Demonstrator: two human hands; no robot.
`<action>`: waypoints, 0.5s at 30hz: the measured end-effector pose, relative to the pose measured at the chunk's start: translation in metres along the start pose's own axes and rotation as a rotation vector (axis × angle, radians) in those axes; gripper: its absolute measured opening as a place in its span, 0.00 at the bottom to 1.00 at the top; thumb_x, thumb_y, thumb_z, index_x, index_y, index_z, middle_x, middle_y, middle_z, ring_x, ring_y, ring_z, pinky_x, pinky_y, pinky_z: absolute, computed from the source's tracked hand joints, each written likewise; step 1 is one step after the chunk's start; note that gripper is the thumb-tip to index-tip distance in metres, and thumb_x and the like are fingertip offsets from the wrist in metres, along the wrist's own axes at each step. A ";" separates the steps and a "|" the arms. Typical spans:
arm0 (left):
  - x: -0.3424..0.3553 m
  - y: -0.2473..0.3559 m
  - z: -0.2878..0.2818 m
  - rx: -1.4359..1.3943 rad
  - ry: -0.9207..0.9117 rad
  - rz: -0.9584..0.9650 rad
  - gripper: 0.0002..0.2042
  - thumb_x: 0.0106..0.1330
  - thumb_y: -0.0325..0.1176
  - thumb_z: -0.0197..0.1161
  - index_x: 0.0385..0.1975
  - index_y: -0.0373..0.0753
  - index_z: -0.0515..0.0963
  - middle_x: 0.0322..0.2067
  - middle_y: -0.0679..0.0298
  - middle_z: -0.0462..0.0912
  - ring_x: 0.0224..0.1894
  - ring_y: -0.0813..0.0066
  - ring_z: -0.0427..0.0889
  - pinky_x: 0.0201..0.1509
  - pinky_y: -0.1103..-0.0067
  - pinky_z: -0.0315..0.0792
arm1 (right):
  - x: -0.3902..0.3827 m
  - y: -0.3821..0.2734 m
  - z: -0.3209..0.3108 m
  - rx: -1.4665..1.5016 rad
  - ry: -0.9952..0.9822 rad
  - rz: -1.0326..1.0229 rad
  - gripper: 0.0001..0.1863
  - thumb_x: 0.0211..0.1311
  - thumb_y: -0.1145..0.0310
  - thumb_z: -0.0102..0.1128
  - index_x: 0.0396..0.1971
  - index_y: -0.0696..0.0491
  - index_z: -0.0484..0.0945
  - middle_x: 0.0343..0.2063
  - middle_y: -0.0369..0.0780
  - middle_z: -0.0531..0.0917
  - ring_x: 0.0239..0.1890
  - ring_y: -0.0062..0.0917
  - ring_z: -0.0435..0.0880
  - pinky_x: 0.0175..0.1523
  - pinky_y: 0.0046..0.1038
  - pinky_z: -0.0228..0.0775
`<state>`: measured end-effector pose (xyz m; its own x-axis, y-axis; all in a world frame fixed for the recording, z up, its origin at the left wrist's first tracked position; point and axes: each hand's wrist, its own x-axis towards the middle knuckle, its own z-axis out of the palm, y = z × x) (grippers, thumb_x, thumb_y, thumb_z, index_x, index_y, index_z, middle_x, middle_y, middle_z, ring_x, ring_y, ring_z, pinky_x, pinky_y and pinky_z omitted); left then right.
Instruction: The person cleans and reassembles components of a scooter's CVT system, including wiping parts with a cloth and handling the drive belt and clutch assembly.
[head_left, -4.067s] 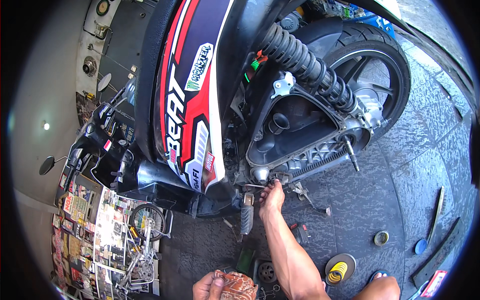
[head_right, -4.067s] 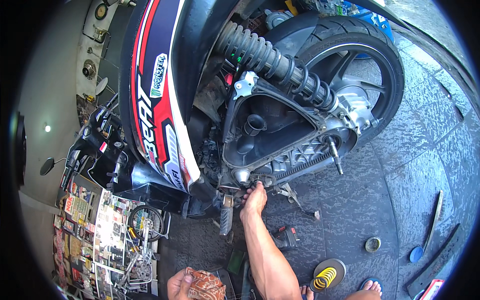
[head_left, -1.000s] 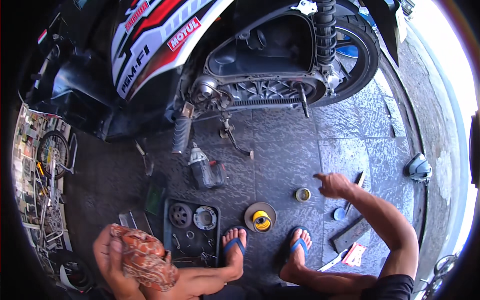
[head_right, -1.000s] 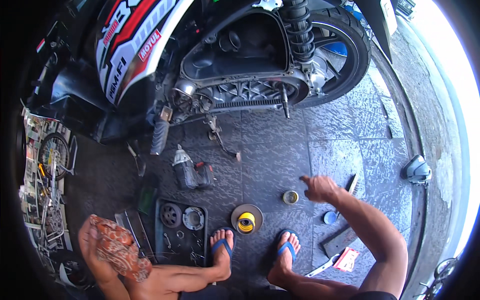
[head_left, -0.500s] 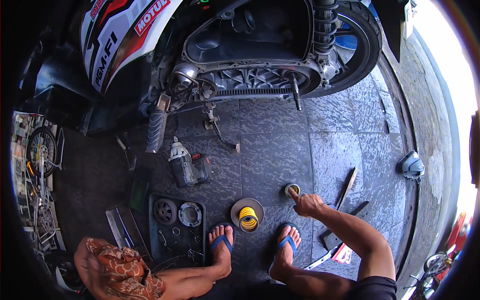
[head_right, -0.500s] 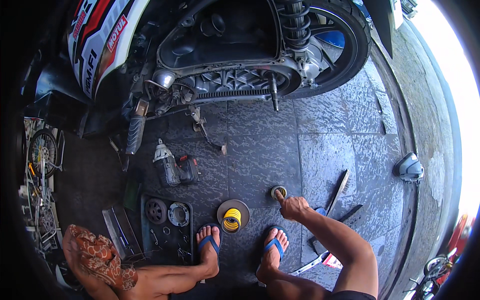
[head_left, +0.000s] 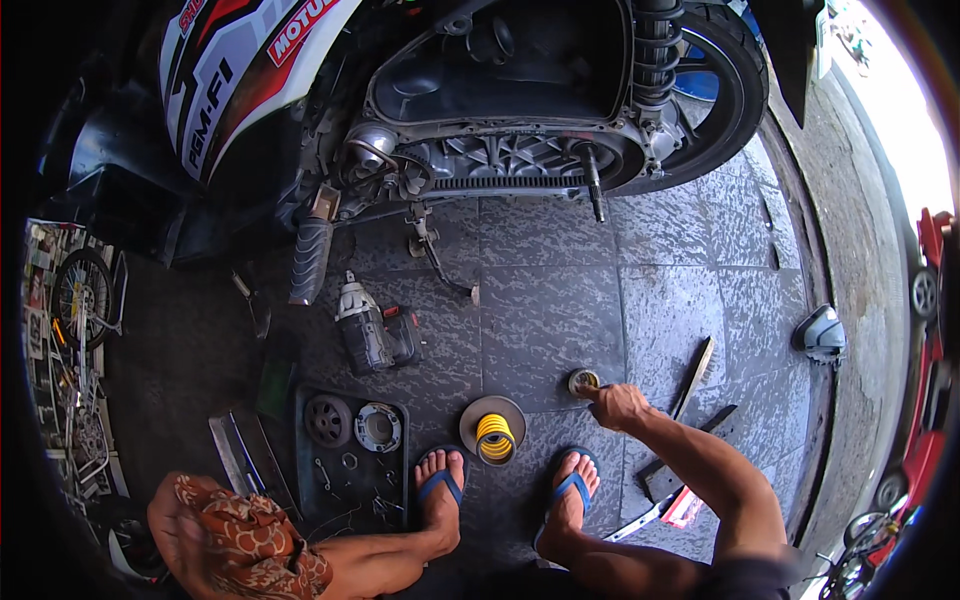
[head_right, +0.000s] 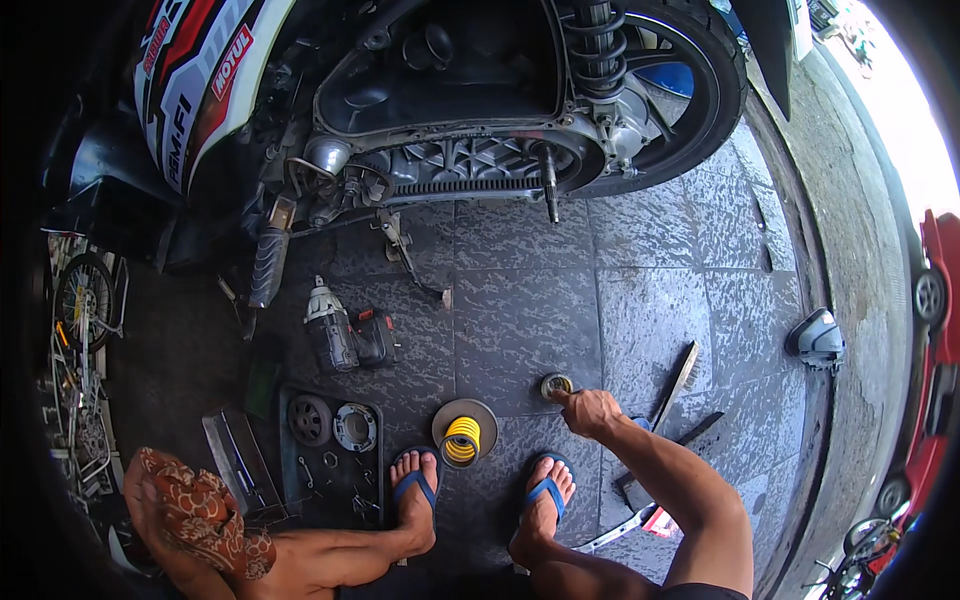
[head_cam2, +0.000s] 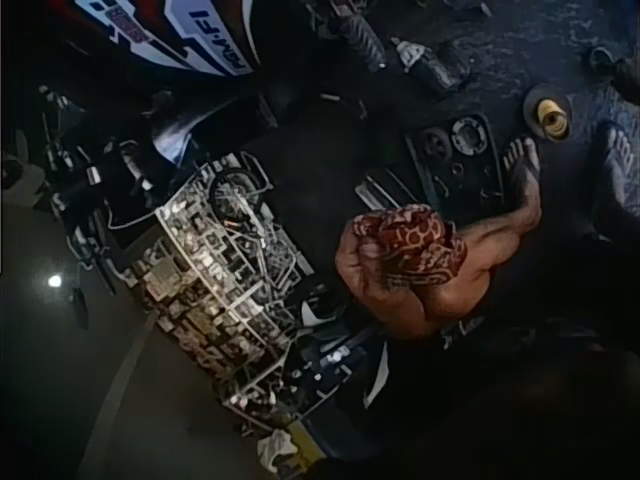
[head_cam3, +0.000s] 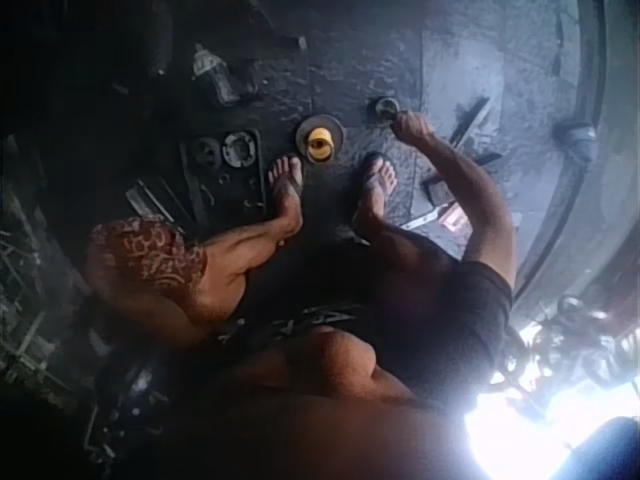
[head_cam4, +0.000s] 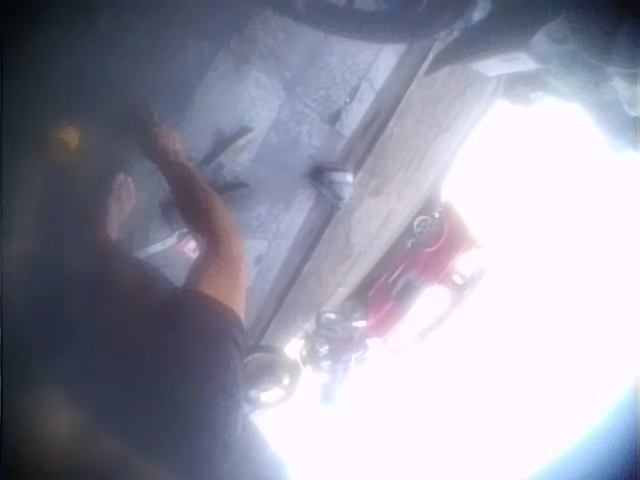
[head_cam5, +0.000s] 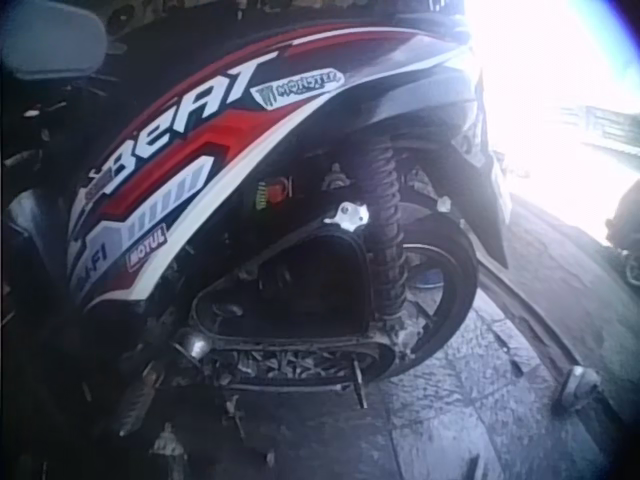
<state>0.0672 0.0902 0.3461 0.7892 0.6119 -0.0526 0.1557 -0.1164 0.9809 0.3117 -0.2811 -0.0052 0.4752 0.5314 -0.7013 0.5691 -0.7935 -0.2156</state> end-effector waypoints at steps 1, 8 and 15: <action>0.001 0.000 0.001 -0.007 -0.014 -0.002 0.19 0.71 0.42 0.58 0.50 0.32 0.69 0.38 0.58 0.77 0.40 0.73 0.81 0.43 0.74 0.78 | 0.000 -0.002 0.000 0.018 0.026 0.011 0.27 0.64 0.66 0.45 0.65 0.42 0.69 0.33 0.53 0.86 0.37 0.46 0.87 0.42 0.46 0.78; 0.006 0.001 0.007 -0.066 -0.113 -0.029 0.19 0.70 0.41 0.60 0.50 0.32 0.68 0.39 0.58 0.78 0.40 0.72 0.81 0.43 0.73 0.78 | 0.004 0.011 0.029 0.304 0.252 0.056 0.22 0.59 0.73 0.49 0.55 0.53 0.74 0.29 0.51 0.86 0.28 0.42 0.87 0.31 0.41 0.77; 0.009 0.006 0.019 -0.109 -0.186 -0.045 0.19 0.69 0.40 0.61 0.50 0.32 0.68 0.39 0.57 0.78 0.41 0.70 0.81 0.43 0.72 0.79 | 0.006 0.047 0.026 1.735 -0.131 0.263 0.15 0.57 0.75 0.55 0.46 0.52 0.75 0.24 0.34 0.80 0.18 0.15 0.67 0.21 0.22 0.56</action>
<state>0.0865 0.0807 0.3476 0.8805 0.4584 -0.1207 0.1362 -0.0009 0.9907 0.3239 -0.3231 -0.0370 0.3266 0.3930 -0.8595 -0.8552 -0.2644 -0.4459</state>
